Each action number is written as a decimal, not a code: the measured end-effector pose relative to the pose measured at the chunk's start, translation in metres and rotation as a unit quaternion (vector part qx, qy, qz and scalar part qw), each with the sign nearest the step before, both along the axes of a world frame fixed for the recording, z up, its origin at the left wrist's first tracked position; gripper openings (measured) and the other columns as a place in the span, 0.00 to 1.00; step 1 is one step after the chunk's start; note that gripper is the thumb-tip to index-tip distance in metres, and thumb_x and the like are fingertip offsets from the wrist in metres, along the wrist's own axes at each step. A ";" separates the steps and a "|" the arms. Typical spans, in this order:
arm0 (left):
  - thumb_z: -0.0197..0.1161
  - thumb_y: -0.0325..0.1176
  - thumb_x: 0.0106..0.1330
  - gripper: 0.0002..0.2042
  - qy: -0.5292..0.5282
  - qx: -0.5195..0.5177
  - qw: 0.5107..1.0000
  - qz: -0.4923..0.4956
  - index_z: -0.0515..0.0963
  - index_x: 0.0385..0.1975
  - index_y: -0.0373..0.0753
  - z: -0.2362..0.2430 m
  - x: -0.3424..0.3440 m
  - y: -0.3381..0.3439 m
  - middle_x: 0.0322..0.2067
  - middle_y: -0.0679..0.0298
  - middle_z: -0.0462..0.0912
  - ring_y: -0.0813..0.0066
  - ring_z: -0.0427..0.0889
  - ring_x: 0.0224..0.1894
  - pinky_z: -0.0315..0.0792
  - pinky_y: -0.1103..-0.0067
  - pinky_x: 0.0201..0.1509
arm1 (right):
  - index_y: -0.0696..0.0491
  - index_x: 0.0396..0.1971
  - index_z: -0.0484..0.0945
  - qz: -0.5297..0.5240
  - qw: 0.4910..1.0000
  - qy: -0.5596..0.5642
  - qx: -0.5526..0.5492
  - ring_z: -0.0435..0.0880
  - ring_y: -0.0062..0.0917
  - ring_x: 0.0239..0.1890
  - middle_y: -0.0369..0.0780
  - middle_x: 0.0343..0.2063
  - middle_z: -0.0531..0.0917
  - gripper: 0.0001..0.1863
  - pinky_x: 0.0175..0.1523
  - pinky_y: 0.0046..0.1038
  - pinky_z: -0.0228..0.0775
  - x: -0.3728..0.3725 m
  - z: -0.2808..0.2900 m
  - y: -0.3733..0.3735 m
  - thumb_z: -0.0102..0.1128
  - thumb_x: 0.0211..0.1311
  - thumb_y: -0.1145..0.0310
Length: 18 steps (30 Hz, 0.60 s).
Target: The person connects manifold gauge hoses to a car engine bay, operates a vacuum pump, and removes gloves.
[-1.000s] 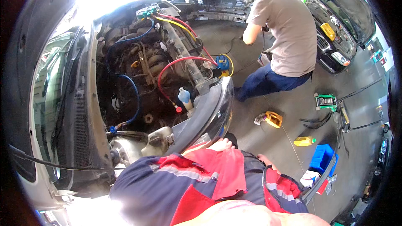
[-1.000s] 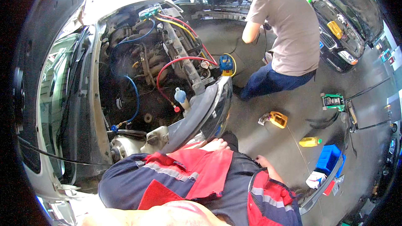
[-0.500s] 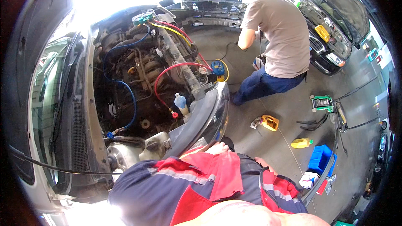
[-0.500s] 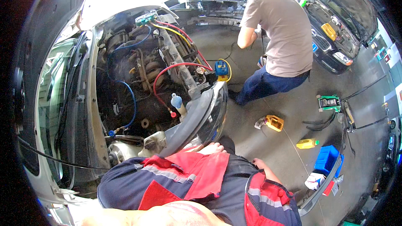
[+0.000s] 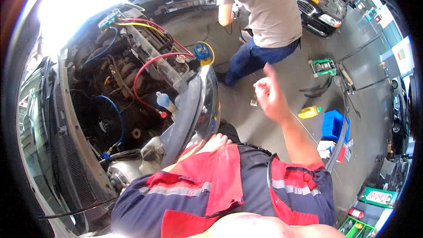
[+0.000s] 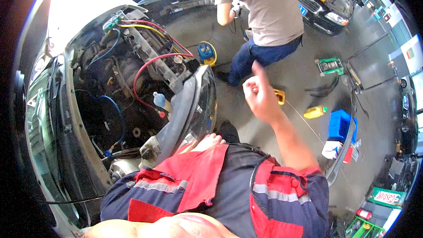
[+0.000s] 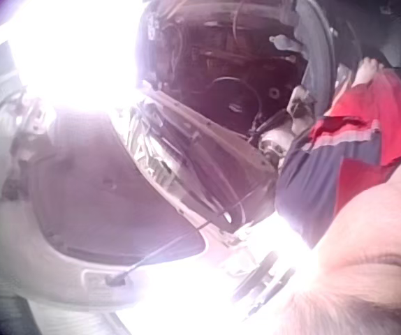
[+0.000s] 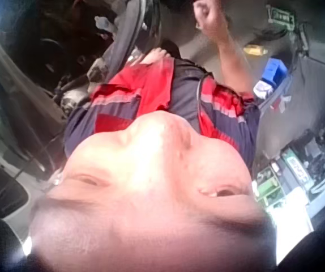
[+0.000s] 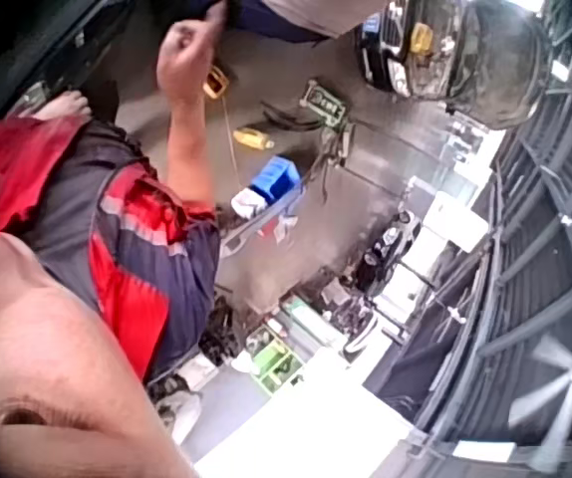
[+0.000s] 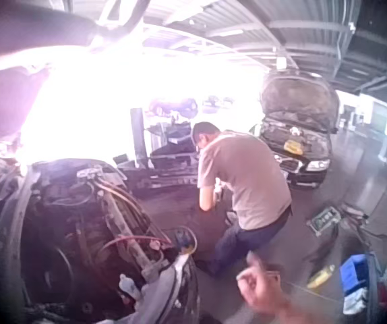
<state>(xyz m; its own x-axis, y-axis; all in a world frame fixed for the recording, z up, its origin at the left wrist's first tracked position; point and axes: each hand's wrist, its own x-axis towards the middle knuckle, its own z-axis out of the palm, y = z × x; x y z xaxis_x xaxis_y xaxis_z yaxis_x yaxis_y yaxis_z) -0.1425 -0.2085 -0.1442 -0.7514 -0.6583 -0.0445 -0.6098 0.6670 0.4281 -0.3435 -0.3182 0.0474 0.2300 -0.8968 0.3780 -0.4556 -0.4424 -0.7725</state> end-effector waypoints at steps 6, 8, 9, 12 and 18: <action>0.44 0.39 0.53 0.08 -0.031 0.018 0.999 0.006 0.69 0.25 0.44 0.007 -0.001 -0.002 0.25 0.62 0.68 0.64 0.69 0.31 0.67 0.72 0.34 | 0.60 0.41 0.66 0.099 0.993 -0.015 0.064 0.72 0.25 0.20 0.41 0.22 0.74 0.16 0.30 0.23 0.65 0.049 0.089 0.003 0.48 0.50 0.72; 0.45 0.40 0.53 0.09 -0.021 0.015 1.000 0.006 0.69 0.25 0.44 0.018 0.001 0.003 0.25 0.62 0.69 0.63 0.69 0.32 0.66 0.71 0.35 | 0.58 0.40 0.67 0.271 0.955 0.048 0.108 0.74 0.29 0.29 0.43 0.27 0.75 0.17 0.36 0.25 0.66 0.049 0.073 0.010 0.50 0.48 0.72; 0.45 0.40 0.53 0.09 -0.013 0.008 1.000 0.001 0.69 0.26 0.44 0.021 0.002 -0.001 0.26 0.61 0.69 0.63 0.69 0.33 0.66 0.71 0.36 | 0.58 0.41 0.67 0.293 0.937 0.087 0.169 0.73 0.26 0.30 0.41 0.26 0.75 0.17 0.37 0.24 0.65 0.046 0.062 0.014 0.50 0.48 0.72; 0.45 0.40 0.54 0.10 -0.046 0.044 0.998 -0.016 0.69 0.28 0.44 0.012 -0.001 0.000 0.28 0.60 0.70 0.63 0.69 0.35 0.65 0.70 0.37 | 0.57 0.44 0.66 0.244 0.893 0.244 0.290 0.74 0.27 0.34 0.42 0.31 0.75 0.19 0.41 0.27 0.65 0.019 -0.020 0.016 0.49 0.51 0.65; 0.46 0.38 0.53 0.10 -0.028 0.067 0.997 -0.022 0.69 0.30 0.39 0.016 -0.001 -0.002 0.29 0.58 0.69 0.62 0.69 0.35 0.64 0.70 0.38 | 0.59 0.39 0.70 0.069 0.732 0.513 0.443 0.72 0.39 0.43 0.50 0.39 0.73 0.20 0.47 0.33 0.63 -0.124 -0.212 0.085 0.46 0.46 0.63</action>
